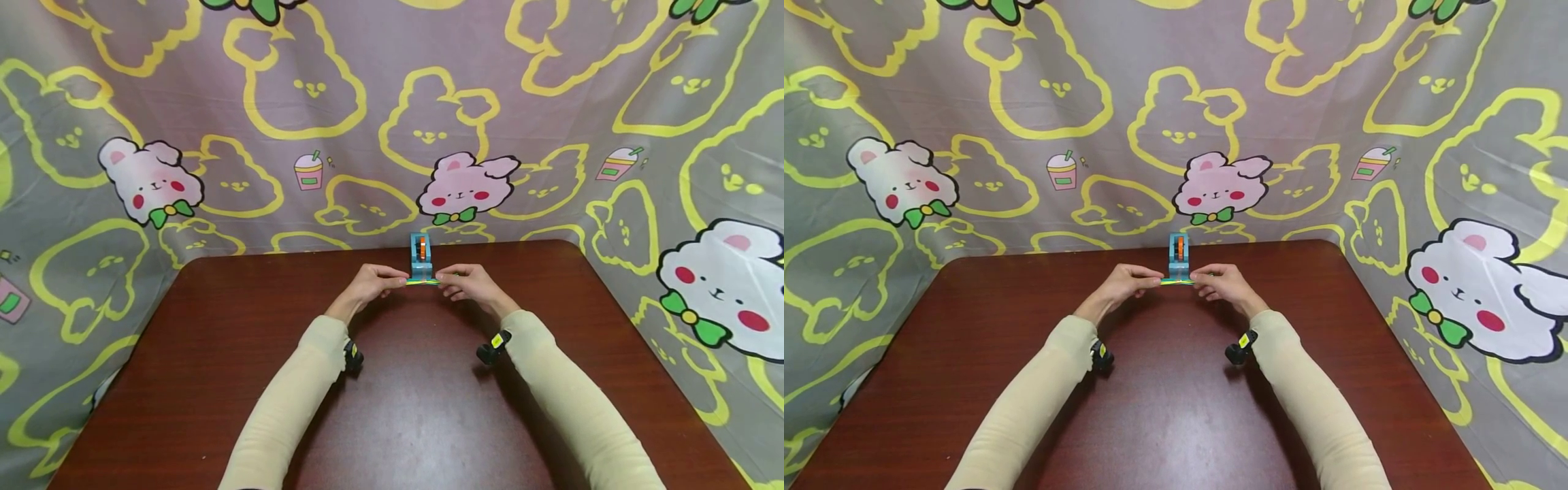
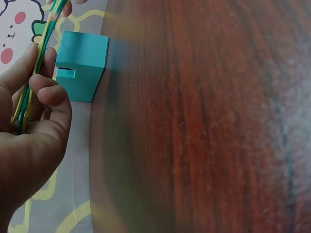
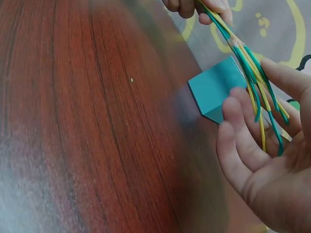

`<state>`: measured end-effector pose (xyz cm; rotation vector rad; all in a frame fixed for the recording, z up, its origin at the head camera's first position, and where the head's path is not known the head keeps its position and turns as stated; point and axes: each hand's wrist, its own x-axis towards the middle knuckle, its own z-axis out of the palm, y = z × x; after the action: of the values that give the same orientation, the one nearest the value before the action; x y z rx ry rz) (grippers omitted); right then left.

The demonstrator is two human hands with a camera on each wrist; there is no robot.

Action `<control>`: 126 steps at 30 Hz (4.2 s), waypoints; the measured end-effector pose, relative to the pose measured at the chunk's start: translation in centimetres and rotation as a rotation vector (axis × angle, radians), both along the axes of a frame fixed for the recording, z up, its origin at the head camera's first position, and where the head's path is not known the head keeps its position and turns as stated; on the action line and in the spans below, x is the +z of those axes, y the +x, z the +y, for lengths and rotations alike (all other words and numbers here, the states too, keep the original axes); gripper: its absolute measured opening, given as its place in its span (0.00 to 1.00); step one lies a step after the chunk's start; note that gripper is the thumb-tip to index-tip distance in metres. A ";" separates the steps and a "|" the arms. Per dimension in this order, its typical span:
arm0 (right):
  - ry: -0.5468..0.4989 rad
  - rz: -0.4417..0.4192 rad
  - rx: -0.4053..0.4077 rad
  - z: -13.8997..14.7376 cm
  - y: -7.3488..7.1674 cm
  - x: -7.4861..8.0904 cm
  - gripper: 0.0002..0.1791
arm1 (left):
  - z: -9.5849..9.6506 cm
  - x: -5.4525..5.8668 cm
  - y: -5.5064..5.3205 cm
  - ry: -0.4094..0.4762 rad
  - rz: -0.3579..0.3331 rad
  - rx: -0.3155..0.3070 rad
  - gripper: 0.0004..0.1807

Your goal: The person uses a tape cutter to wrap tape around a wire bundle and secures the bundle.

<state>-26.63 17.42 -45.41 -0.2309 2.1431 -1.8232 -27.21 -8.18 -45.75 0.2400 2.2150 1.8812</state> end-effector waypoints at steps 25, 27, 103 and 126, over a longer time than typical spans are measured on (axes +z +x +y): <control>-0.021 0.050 0.037 0.7 0.5 0.3 0.17 | -0.9 -0.3 -0.5 -0.099 -0.007 -0.045 0.15; -0.004 0.070 0.046 0.8 0.5 0.3 0.18 | -1.1 -0.1 -0.7 -0.127 -0.016 -0.043 0.18; 0.298 0.186 0.035 0.4 -1.3 0.8 0.13 | 0.0 -0.1 -0.7 -0.043 -0.019 -0.041 0.10; 0.425 0.533 -0.008 -0.6 -1.1 0.9 0.04 | -0.1 0.3 -1.2 -0.095 0.034 0.050 0.15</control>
<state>-27.72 16.81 -44.54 -0.6630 2.8258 -1.3609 -28.36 -8.24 -45.45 0.2038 2.3470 1.8032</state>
